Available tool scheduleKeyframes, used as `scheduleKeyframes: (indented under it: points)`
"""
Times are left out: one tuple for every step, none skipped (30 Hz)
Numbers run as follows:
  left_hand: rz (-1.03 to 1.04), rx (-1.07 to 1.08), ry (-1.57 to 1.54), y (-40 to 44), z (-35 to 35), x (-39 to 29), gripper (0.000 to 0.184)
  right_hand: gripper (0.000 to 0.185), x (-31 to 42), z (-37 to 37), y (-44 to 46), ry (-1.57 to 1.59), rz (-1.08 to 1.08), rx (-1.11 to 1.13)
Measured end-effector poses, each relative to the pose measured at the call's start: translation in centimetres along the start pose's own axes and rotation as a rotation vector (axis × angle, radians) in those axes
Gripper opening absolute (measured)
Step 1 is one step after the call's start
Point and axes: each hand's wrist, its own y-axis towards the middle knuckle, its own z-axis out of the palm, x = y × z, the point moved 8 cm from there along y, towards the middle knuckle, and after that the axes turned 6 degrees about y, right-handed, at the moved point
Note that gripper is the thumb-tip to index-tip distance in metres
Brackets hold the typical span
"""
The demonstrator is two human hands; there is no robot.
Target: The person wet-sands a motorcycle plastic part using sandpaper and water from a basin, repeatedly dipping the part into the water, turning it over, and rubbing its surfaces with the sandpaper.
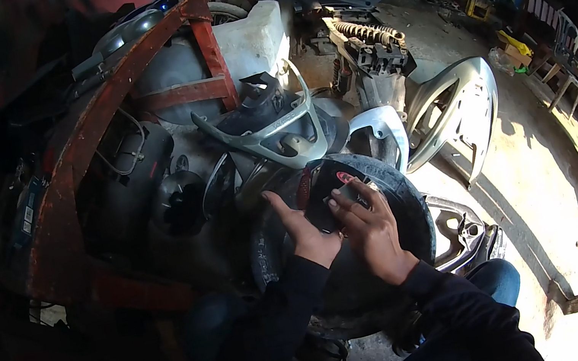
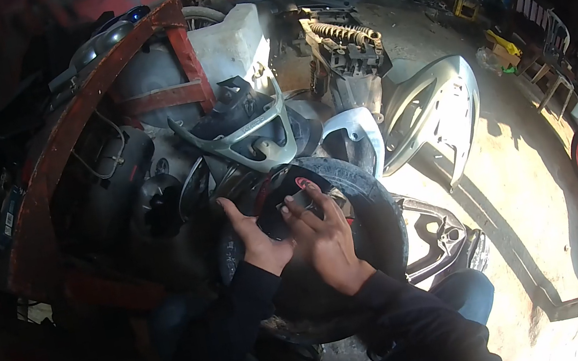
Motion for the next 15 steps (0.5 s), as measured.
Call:
scheduleKeyframes:
  points:
    - [0.034,-0.077,0.038,-0.6,0.0,-0.5,0.105,0.044,0.5,0.1,-0.3,0.004,-0.007,0.002]
    - [0.085,-0.06,0.095,2.9,-2.9,-0.3,0.104,0.044,1.8,0.3,-1.1,0.042,-0.061,0.027]
    - [0.086,-0.059,0.096,2.4,-2.6,-0.7,0.104,0.043,2.7,0.4,-1.6,0.079,-0.109,0.052]
    - [0.046,-0.027,0.069,1.9,-1.9,-0.8,0.105,0.045,2.4,-0.2,-1.0,0.055,-0.151,0.038]
    - [0.041,-0.011,0.047,1.4,-1.3,-0.6,0.104,0.045,1.2,-0.2,-0.5,0.059,-0.073,-0.011]
    - [0.036,0.005,0.024,0.6,-0.6,-0.6,0.104,0.045,0.6,0.0,-0.1,0.027,-0.039,0.0]
    - [0.03,0.021,0.002,-0.2,0.1,-0.6,0.104,0.045,0.1,0.1,0.1,-0.005,-0.005,0.01]
    - [0.035,0.032,0.017,1.1,-1.1,-0.7,0.104,0.045,1.2,0.3,-0.6,0.006,-0.05,0.035]
    - [0.061,0.069,0.01,0.7,-0.6,-0.9,0.103,0.045,2.2,0.3,-1.4,0.018,-0.092,0.06]
    - [0.087,0.107,0.002,0.3,-0.1,-1.1,0.103,0.045,2.1,0.3,-1.6,0.055,-0.105,0.057]
    - [0.087,0.109,0.003,0.3,0.2,-1.1,0.103,0.045,1.3,0.4,-1.3,0.053,-0.106,0.055]
    - [0.085,0.125,-0.044,0.3,0.4,-1.0,0.101,0.045,-0.1,0.3,-0.7,0.043,-0.044,0.023]
    - [0.083,0.14,-0.092,0.3,0.6,-0.9,0.099,0.045,-0.9,0.1,-0.3,0.034,0.017,-0.008]
    - [0.088,0.14,-0.091,0.5,0.4,-1.0,0.099,0.046,0.2,0.1,-0.7,0.012,-0.002,0.006]
    - [0.118,0.082,-0.036,0.7,-0.1,-1.4,0.096,0.046,1.9,0.3,-1.3,0.0,-0.062,0.045]
